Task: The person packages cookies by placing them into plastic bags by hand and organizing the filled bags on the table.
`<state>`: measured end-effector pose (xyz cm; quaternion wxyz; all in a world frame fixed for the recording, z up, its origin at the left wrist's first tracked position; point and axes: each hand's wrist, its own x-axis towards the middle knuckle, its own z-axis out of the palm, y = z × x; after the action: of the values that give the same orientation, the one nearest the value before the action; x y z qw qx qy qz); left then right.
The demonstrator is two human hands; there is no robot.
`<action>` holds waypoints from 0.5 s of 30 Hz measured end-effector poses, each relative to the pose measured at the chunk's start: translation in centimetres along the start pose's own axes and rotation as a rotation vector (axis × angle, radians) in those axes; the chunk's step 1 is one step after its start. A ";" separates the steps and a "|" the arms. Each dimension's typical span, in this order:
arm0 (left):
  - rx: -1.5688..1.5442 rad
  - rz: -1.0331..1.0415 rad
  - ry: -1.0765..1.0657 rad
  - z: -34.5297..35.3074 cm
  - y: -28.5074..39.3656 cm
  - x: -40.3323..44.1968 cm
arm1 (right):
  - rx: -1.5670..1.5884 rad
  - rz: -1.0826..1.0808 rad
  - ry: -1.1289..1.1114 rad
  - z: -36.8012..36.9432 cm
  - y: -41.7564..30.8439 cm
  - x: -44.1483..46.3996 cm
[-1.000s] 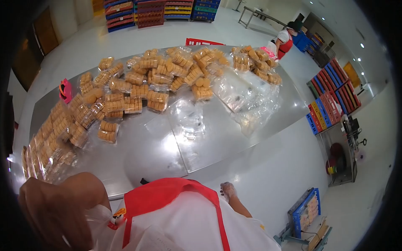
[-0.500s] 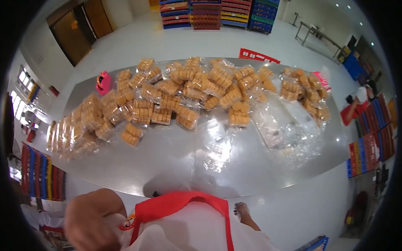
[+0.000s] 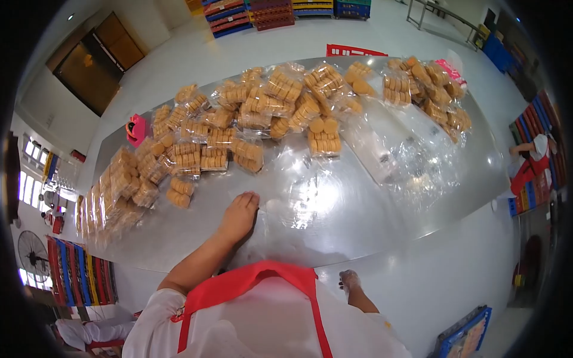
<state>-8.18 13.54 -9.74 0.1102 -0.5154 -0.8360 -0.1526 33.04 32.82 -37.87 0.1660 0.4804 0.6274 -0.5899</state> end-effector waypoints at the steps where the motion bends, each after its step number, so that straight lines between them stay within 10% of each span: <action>1: -0.061 -0.076 -0.115 -1.1 -0.1 0.5 | -0.036 0.018 -0.009 -0.1 0.1 -0.3; 7: -0.226 -0.202 -0.220 -2.5 -1.1 2.0 | -0.118 0.020 -0.102 0.3 -0.2 -2.0; 11: -0.358 -0.173 -0.285 -1.8 -2.9 1.2 | -1.170 -0.630 -0.208 1.9 4.2 1.3; 15: -0.079 -0.278 -0.233 -5.6 -3.2 -0.5 | -0.886 -0.689 -0.433 -2.0 -7.1 -7.2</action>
<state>-10.66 9.65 -5.15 -0.0297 -0.4132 -0.8996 -0.1383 31.56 32.82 -27.67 0.2736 0.0033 0.8850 -0.3767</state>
